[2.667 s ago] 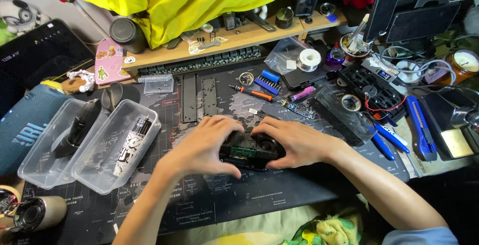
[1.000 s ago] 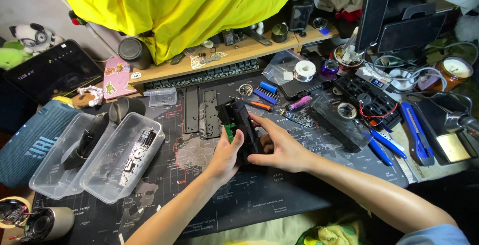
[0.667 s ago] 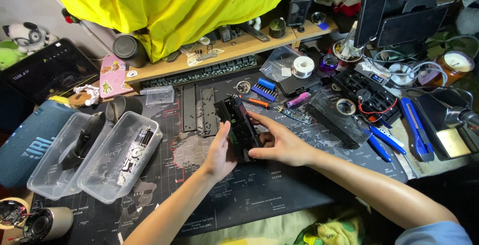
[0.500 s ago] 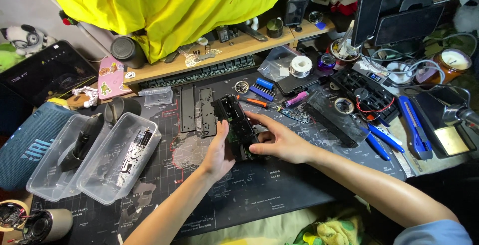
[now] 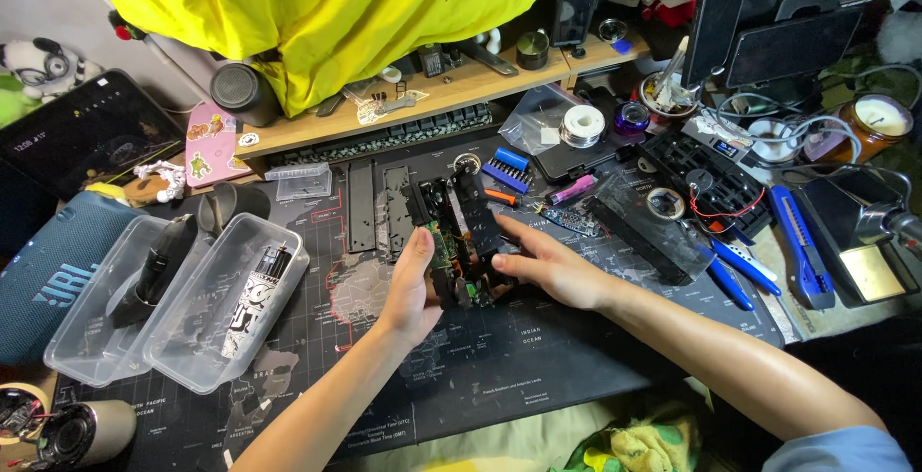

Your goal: Repairing a handheld electronic device by manipulating internal components and using a screwdriver on a workbench.

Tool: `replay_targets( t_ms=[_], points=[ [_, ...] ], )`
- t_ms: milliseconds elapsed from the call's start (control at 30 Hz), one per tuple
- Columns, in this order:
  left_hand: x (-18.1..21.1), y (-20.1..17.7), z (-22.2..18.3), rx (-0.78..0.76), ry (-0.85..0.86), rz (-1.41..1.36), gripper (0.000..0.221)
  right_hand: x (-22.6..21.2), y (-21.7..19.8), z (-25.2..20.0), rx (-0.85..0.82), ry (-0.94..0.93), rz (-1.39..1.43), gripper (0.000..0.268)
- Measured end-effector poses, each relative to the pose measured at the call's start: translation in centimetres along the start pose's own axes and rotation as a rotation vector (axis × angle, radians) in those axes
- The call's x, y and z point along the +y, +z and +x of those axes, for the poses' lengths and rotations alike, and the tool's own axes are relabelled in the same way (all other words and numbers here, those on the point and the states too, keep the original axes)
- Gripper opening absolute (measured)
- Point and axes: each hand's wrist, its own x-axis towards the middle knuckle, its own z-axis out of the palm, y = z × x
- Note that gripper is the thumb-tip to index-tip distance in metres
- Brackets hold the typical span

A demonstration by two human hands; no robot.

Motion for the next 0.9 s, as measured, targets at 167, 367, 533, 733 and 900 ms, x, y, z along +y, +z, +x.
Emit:
replay_targets(
  t_ms=[167,367,533,733,900],
  points=[
    [0.8,0.5,-0.2,-0.03,0.012,-0.007,0.063,0.7,0.4,-0.3,0.012,0.02,0.175,0.076],
    [1.8,1.4,-0.6,-0.004,0.017,0.036,0.061,1.7,0.1,0.3,-0.049,0.005,0.213,0.07],
    [3.6,3.2,-2.0,0.035,0.003,0.075,0.066,2.1,-0.1,0.4,-0.061,0.017,0.198,0.071],
    [3.7,1.8,-1.5,0.117,-0.039,0.211,0.052,2.7,-1.4,0.7,-0.084,0.031,0.072,0.09],
    [3.9,0.5,-1.7,0.151,-0.096,0.335,0.05,2.1,-0.8,0.6,-0.054,0.053,-0.114,0.107]
  ],
)
